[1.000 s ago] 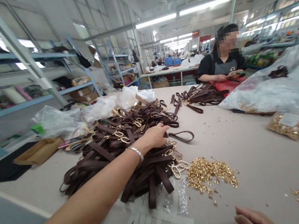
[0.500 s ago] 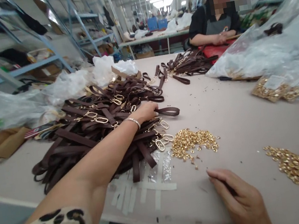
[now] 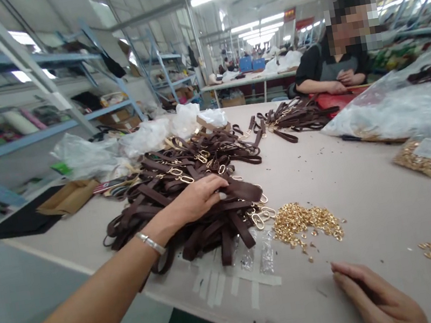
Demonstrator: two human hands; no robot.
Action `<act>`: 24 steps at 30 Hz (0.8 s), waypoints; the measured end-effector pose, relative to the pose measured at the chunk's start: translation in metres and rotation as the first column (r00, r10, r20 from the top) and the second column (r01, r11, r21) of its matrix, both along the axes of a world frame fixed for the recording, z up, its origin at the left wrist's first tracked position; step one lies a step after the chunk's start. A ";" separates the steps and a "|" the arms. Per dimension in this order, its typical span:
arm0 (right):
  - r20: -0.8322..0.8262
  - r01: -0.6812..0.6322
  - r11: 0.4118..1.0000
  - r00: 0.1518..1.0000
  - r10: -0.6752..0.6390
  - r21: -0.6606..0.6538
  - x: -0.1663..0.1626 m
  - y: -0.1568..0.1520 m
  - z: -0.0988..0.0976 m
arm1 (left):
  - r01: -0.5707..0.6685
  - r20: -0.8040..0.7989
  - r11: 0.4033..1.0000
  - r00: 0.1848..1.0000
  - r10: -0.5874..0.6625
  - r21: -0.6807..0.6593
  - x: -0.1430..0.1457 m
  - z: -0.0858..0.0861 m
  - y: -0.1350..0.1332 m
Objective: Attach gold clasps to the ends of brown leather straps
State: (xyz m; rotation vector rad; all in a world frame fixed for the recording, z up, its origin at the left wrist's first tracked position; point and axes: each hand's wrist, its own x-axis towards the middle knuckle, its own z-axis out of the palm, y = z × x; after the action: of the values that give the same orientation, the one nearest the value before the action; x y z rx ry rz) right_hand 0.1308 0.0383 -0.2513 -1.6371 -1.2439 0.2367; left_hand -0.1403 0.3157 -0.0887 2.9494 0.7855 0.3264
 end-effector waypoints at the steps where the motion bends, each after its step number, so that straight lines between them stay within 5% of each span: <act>1: -0.003 0.001 1.000 1.000 -0.001 0.003 0.000 0.000 -0.001 | 0.006 -0.003 1.000 1.000 -0.006 0.021 -0.012 -0.002 -0.008; 5: -0.068 0.014 1.000 0.998 -0.013 0.001 -0.001 -0.003 -0.002 | 0.016 -0.077 0.970 0.997 0.003 0.242 -0.048 -0.015 -0.034; 9: -0.311 0.097 0.990 0.942 -0.123 -0.097 -0.008 -0.005 0.004 | -0.012 -0.099 0.935 0.994 0.051 0.354 -0.067 -0.035 -0.048; 14: -0.677 0.228 0.972 0.706 -0.209 -0.061 -0.010 0.000 0.014 | -0.031 -0.032 0.953 0.999 0.042 0.302 -0.075 -0.060 -0.049; 19: -0.906 0.254 0.959 0.422 0.007 0.126 0.005 0.001 0.019 | -0.046 0.195 0.961 0.981 -0.008 0.271 -0.064 -0.060 -0.066; 24: -0.973 0.303 0.941 0.215 0.089 0.153 0.021 -0.001 0.022 | 0.040 0.275 0.970 0.956 -0.107 0.239 -0.033 -0.070 -0.116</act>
State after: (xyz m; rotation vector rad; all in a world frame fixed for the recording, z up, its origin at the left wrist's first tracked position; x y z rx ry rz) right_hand 0.1515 0.0375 -0.2289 -0.8798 -0.0942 0.8107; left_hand -0.1729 0.1999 -0.1583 3.0259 0.6355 0.8719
